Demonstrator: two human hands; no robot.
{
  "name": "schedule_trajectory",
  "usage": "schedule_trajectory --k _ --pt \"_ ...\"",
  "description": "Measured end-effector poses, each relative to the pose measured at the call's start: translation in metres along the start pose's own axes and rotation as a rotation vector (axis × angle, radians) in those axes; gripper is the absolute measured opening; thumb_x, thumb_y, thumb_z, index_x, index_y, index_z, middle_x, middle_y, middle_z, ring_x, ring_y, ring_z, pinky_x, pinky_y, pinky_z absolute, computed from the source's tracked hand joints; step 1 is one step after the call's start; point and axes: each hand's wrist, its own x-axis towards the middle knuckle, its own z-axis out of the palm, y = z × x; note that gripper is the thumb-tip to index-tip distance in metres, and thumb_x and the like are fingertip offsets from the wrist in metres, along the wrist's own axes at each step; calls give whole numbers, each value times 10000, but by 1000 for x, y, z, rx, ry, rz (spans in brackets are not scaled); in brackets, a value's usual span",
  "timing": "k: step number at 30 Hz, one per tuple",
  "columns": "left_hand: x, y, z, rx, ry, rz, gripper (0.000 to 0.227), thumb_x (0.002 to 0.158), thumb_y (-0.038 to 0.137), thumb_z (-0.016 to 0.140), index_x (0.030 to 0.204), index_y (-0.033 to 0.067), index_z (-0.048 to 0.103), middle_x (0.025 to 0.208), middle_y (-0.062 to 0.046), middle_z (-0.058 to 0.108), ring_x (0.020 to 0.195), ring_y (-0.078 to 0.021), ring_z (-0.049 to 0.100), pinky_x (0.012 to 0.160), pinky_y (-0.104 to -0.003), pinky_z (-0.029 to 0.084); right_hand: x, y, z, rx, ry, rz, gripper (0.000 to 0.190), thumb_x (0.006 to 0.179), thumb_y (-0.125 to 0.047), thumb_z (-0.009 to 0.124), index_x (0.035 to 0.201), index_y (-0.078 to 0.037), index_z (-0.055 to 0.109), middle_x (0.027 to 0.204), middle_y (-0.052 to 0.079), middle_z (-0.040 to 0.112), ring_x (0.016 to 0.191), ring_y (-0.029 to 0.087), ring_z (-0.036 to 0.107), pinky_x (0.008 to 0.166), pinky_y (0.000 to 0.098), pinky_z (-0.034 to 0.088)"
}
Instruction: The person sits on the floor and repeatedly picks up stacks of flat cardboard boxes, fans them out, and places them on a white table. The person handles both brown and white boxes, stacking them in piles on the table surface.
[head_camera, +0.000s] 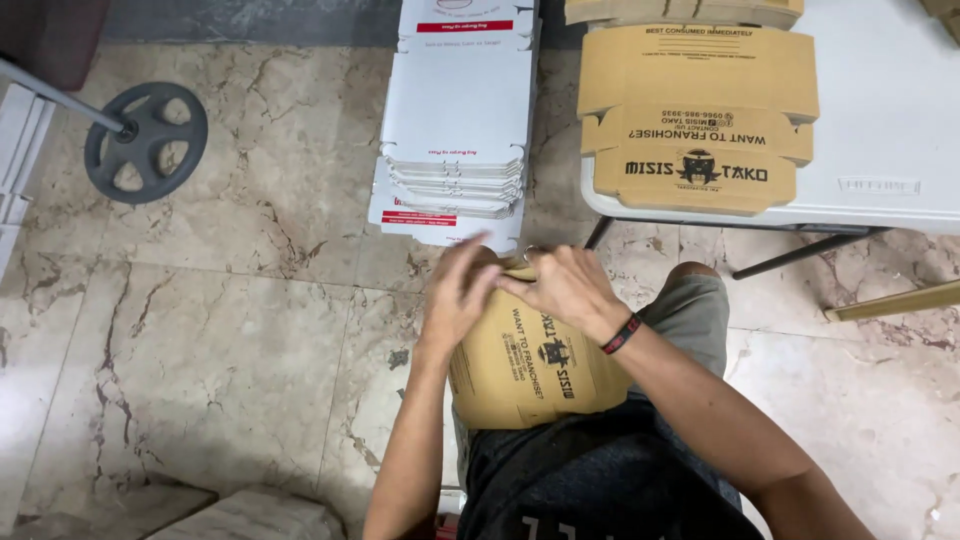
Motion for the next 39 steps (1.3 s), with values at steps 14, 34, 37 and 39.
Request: schedule_trajectory --k 14,34,37,39 --pt "73 12 -18 -264 -1049 -390 871 914 656 485 1437 -38 544 1194 -300 718 1311 -530 540 1169 -721 258 6 45 22 257 -15 -91 506 894 -452 783 972 47 753 860 238 770 307 74 377 353 277 380" --pt "53 -20 -6 246 -638 -461 713 1040 660 270 954 169 780 968 -131 766 1097 -354 706 988 -515 487 13 -9 -20 237 -201 -26 468 945 -441 753 916 26 726 484 21 547 301 66 307 331 265 323" --pt "6 -63 11 61 -390 -457 784 1071 564 365 460 124 587 439 -68 572 557 -250 647 693 -388 502 14 2 -16 442 -224 -137 441 869 -401 846 944 22 746 525 86 607 315 87 348 326 273 320" --pt "5 -63 17 -127 -400 -384 713 1076 476 433 446 158 532 410 7 490 471 -177 522 573 -312 431 17 1 -24 613 -294 -160 375 806 -330 893 857 6 733 494 51 573 321 87 361 326 254 311"
